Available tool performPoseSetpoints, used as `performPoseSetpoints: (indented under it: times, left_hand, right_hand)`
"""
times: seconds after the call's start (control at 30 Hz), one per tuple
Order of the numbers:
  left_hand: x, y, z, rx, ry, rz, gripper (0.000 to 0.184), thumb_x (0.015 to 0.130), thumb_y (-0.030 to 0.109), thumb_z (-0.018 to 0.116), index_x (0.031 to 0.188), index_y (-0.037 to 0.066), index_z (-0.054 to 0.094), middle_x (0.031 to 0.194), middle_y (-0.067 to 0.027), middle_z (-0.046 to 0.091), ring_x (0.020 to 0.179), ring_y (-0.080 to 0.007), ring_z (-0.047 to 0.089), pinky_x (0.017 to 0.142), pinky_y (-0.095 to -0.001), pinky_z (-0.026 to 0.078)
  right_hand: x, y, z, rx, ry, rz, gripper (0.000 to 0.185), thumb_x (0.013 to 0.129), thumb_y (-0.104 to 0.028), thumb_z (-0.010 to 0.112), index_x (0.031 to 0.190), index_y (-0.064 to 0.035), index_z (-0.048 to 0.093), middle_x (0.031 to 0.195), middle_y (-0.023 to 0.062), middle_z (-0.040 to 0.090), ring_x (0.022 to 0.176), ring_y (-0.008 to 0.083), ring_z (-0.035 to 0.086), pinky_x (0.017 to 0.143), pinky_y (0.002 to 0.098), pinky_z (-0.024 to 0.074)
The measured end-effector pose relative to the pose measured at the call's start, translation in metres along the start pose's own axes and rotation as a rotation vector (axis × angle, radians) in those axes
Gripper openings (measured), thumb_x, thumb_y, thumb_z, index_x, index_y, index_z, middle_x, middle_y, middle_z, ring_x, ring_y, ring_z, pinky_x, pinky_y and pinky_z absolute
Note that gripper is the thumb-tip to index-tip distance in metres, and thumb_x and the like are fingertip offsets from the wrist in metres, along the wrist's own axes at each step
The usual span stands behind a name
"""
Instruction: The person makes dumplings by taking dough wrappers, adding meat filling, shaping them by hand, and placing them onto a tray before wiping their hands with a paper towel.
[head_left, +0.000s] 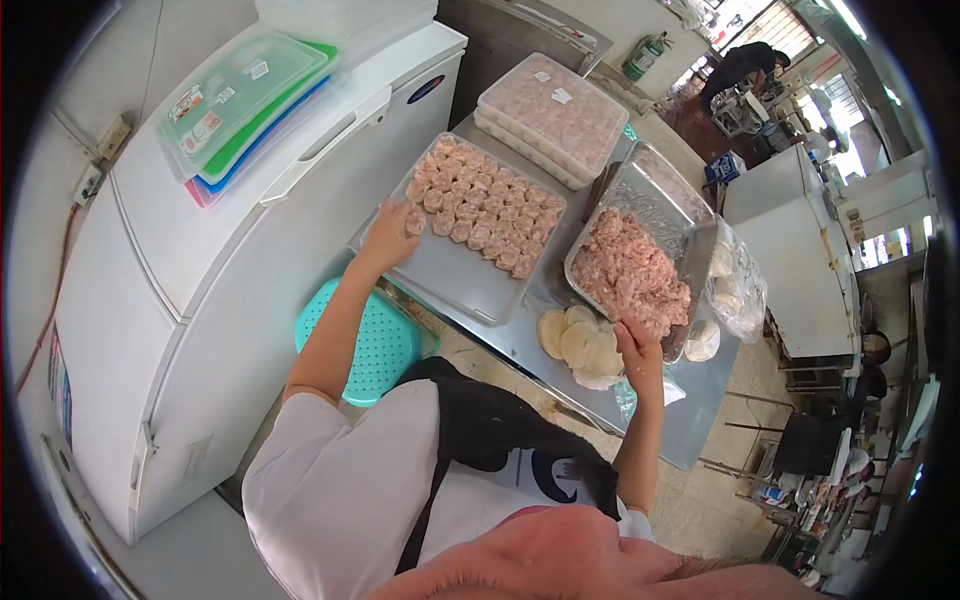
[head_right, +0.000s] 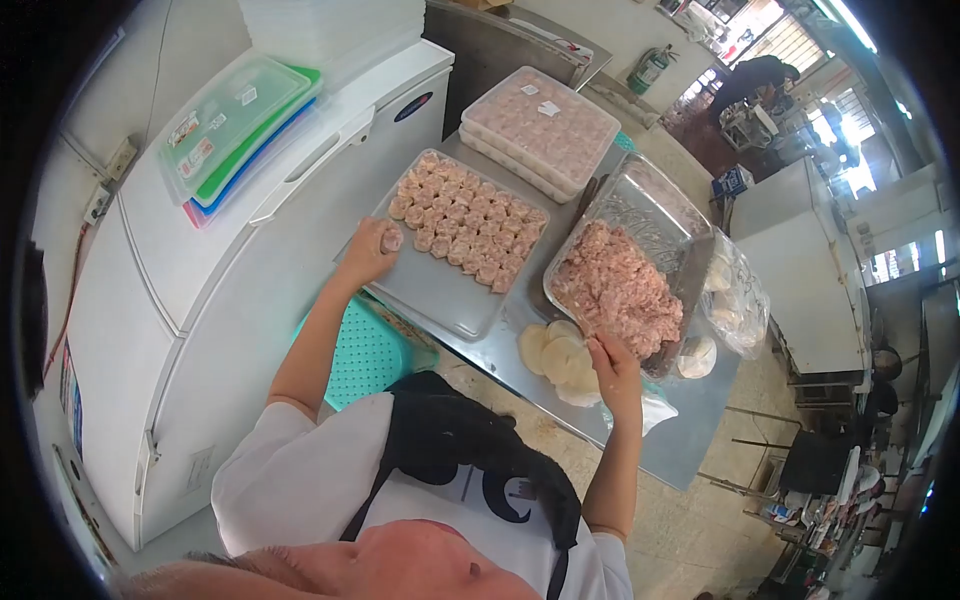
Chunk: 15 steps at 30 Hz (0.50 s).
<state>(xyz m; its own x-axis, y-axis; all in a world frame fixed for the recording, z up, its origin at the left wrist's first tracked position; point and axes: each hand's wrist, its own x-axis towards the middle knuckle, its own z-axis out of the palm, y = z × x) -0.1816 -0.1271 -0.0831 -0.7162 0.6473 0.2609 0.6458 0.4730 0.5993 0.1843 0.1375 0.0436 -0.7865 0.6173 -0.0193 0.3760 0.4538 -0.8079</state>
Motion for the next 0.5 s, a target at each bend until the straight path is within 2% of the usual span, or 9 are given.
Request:
performPoseSetpoints:
  times: [0.03, 0.17, 0.23, 0.33, 0.37, 0.5]
  left_hand:
    - [0.002, 0.0, -0.005, -0.013, 0.004, -0.025, 0.058, 0.072, 0.018, 0.07, 0.123, 0.001, 0.05, 0.115, -0.0227, 0.057, 0.105, -0.0379, 0.056, 0.09, -0.0429, 0.046]
    - [0.009, 0.006, 0.0, 0.067, -0.073, -0.175, 0.064, 0.076, 0.02, 0.07, 0.131, 0.002, 0.042, 0.117, -0.0258, 0.056, 0.104, -0.0408, 0.057, 0.088, -0.0466, 0.047]
    - [0.009, 0.0, 0.016, 0.012, -0.078, -0.142, 0.068, 0.078, 0.022, 0.07, 0.134, 0.002, 0.037, 0.117, -0.0262, 0.056, 0.103, -0.0417, 0.058, 0.087, -0.0472, 0.047]
    - [0.014, 0.002, 0.024, -0.028, -0.108, -0.161, 0.078, 0.079, 0.02, 0.07, 0.141, 0.002, 0.027, 0.122, -0.0271, 0.054, 0.108, -0.0425, 0.055, 0.092, -0.0455, 0.045]
    - [0.015, 0.004, 0.023, -0.034, -0.122, -0.179, 0.081, 0.079, 0.018, 0.069, 0.144, 0.001, 0.023, 0.125, -0.0273, 0.053, 0.112, -0.0428, 0.053, 0.095, -0.0445, 0.044]
    - [0.027, -0.007, 0.034, -0.015, -0.021, -0.006, 0.073, 0.079, 0.014, 0.069, 0.14, 0.002, 0.032, 0.121, -0.0273, 0.054, 0.111, -0.0427, 0.054, 0.094, -0.0451, 0.044]
  right_hand:
    - [-0.006, 0.004, 0.004, 0.065, 0.04, 0.053, 0.026, 0.093, -0.018, 0.06, 0.111, 0.0013, 0.065, 0.073, -0.0027, 0.053, 0.065, 0.0048, 0.046, 0.06, 0.0206, 0.0386]
    - [-0.018, 0.021, 0.008, 0.165, 0.095, 0.164, 0.027, 0.095, -0.019, 0.059, 0.114, -0.0009, 0.065, 0.067, -0.0062, 0.05, 0.053, 0.0013, 0.037, 0.047, 0.0188, 0.0281]
    - [-0.021, 0.029, 0.007, 0.175, 0.14, 0.155, 0.028, 0.095, -0.02, 0.058, 0.115, -0.0014, 0.065, 0.066, -0.0072, 0.049, 0.051, 0.0004, 0.034, 0.045, 0.0181, 0.0248]
    - [-0.026, 0.029, -0.002, 0.222, 0.177, 0.253, 0.031, 0.094, -0.021, 0.061, 0.112, 0.0041, 0.064, 0.075, -0.0031, 0.055, 0.066, 0.005, 0.048, 0.061, 0.0206, 0.0401]
    - [-0.026, 0.028, -0.004, 0.229, 0.182, 0.254, 0.031, 0.094, -0.021, 0.061, 0.112, 0.0039, 0.064, 0.075, -0.0031, 0.056, 0.066, 0.005, 0.048, 0.061, 0.0205, 0.0401]
    - [-0.03, 0.034, -0.009, 0.218, 0.203, 0.252, 0.032, 0.093, -0.02, 0.062, 0.114, 0.0033, 0.063, 0.076, -0.0031, 0.056, 0.066, 0.0045, 0.047, 0.059, 0.02, 0.0394]
